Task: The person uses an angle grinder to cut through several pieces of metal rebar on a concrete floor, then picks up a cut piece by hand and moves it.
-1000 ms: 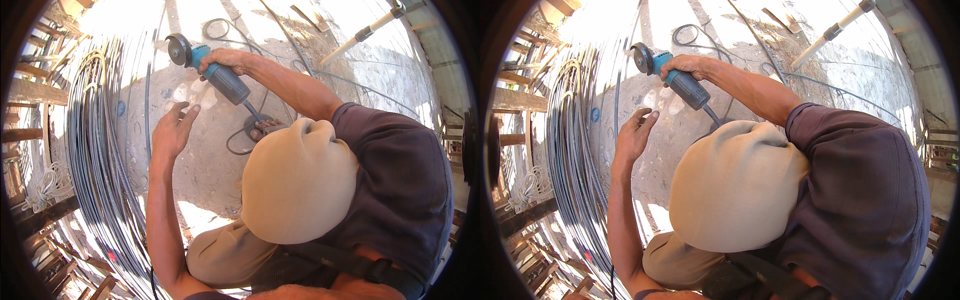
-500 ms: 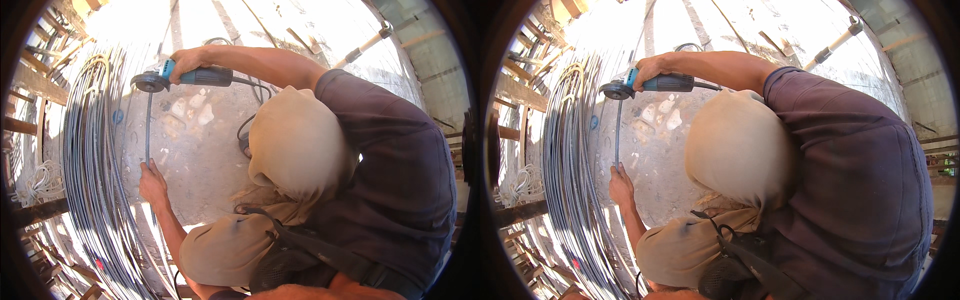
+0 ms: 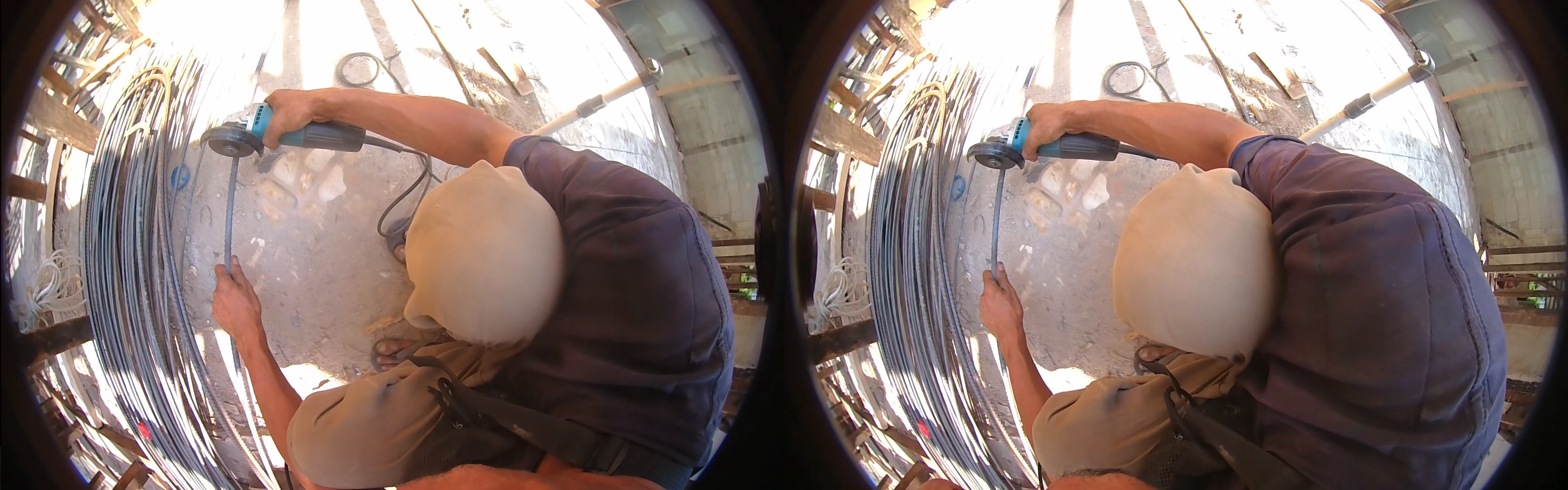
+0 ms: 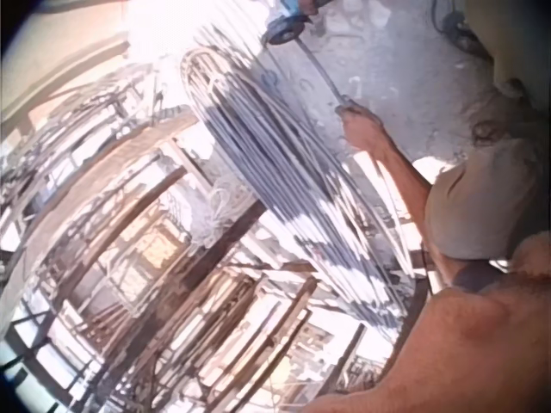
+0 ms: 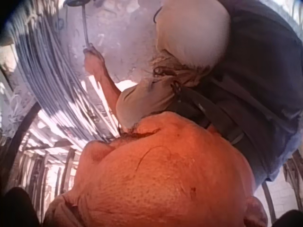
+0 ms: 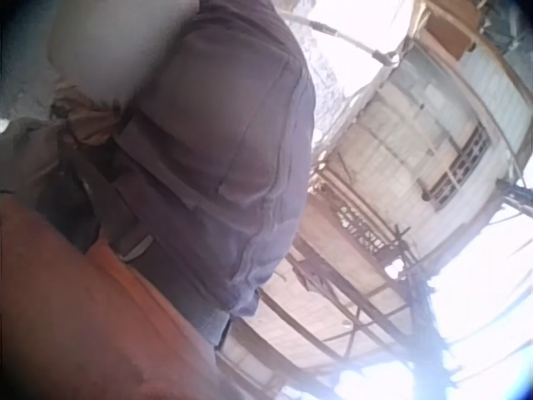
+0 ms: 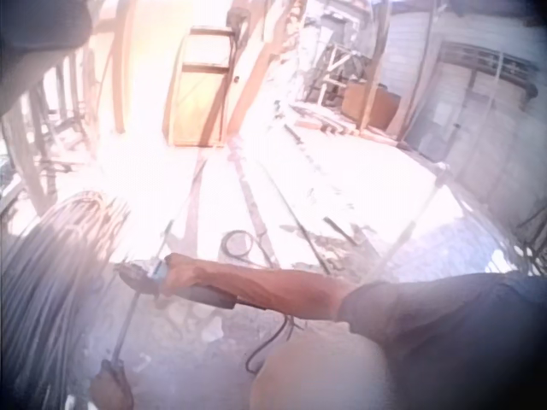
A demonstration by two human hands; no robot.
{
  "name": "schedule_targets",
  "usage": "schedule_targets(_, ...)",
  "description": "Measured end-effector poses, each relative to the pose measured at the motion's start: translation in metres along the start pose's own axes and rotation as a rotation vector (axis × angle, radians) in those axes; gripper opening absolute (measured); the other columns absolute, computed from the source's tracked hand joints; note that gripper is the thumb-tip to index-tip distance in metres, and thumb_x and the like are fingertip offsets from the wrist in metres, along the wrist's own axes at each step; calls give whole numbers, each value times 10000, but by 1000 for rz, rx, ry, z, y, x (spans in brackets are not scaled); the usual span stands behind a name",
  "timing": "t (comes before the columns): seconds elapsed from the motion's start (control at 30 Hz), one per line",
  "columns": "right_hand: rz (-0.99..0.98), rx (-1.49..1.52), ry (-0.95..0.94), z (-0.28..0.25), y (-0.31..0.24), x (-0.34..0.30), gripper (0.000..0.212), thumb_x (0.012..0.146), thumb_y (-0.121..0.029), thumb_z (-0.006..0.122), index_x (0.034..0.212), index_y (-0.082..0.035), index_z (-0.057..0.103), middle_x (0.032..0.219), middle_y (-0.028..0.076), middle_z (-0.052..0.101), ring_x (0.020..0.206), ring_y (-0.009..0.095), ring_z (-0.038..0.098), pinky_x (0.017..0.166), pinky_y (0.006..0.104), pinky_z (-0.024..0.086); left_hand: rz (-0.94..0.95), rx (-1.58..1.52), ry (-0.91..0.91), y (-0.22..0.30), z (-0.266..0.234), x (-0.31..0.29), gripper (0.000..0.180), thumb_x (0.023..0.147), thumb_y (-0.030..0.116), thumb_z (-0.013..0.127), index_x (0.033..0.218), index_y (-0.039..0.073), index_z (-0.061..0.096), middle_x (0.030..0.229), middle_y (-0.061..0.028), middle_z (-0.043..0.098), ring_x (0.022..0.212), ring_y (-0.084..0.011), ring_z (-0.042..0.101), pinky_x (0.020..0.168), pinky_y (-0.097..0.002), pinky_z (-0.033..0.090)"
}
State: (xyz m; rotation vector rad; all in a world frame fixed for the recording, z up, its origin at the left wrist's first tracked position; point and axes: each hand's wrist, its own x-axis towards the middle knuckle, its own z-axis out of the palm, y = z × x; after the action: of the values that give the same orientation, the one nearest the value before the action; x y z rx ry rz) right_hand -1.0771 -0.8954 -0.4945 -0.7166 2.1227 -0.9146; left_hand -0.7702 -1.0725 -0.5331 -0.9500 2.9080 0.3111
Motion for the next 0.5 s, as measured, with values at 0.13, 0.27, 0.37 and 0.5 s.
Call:
schedule_targets(0.13,3,7,17,3,-2,4,629,592,-242,819,1106,84,660,960,209,694,830,308,688,676,398,549,-8,16,7,1,2,-1,455,1080,457,412,1056,48,610,806,-264,709,776,-455,703,679,-552,529)
schedule_targets(0.27,-2,-23,11,1,0,5,633,590,-243,817,1100,97,657,960,217,692,821,307,687,669,393,550,-4,28,13,3,3,1,452,1080,455,416,1073,51,618,800,-261,709,767,-449,706,671,-548,534)
schedule_targets(0.37,-10,-35,-15,1,3,9,646,586,-242,815,1107,104,651,970,224,690,823,315,687,674,393,551,-27,36,28,1,5,1,449,1079,455,421,1082,53,620,794,-257,709,761,-443,710,662,-540,538)
schedule_targets(0.5,-26,-30,-49,0,4,11,649,589,-245,814,1112,104,651,983,229,690,829,323,687,682,396,553,-29,63,42,1,5,1,442,1077,454,433,1096,56,623,777,-245,708,751,-432,714,650,-529,540)
